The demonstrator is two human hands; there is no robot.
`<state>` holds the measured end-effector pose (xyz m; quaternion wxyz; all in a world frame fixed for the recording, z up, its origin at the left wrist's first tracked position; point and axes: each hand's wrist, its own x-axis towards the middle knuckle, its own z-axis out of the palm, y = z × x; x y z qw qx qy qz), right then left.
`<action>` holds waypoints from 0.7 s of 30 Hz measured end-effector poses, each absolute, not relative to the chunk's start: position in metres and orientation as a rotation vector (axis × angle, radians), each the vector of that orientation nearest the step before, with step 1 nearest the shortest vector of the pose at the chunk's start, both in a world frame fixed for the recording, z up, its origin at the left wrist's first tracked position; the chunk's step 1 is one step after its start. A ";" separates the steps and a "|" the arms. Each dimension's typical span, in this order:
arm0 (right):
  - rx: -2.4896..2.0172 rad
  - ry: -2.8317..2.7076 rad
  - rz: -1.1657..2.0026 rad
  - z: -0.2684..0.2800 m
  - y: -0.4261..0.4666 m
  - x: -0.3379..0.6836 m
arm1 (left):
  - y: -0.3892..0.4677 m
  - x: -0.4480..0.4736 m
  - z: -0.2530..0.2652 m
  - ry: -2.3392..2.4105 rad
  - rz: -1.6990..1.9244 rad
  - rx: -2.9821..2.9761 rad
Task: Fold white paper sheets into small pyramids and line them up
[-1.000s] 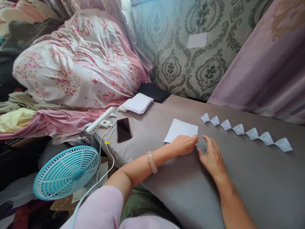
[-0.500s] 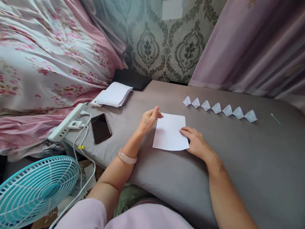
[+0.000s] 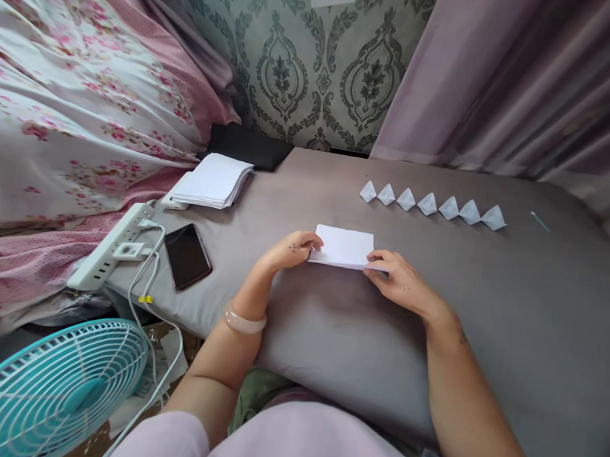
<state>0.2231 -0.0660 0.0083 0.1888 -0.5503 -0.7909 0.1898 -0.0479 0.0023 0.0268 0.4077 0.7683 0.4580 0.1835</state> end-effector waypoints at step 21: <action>-2.006 -1.755 0.272 -0.011 -0.059 0.204 | 0.003 -0.036 0.015 1.523 0.395 2.002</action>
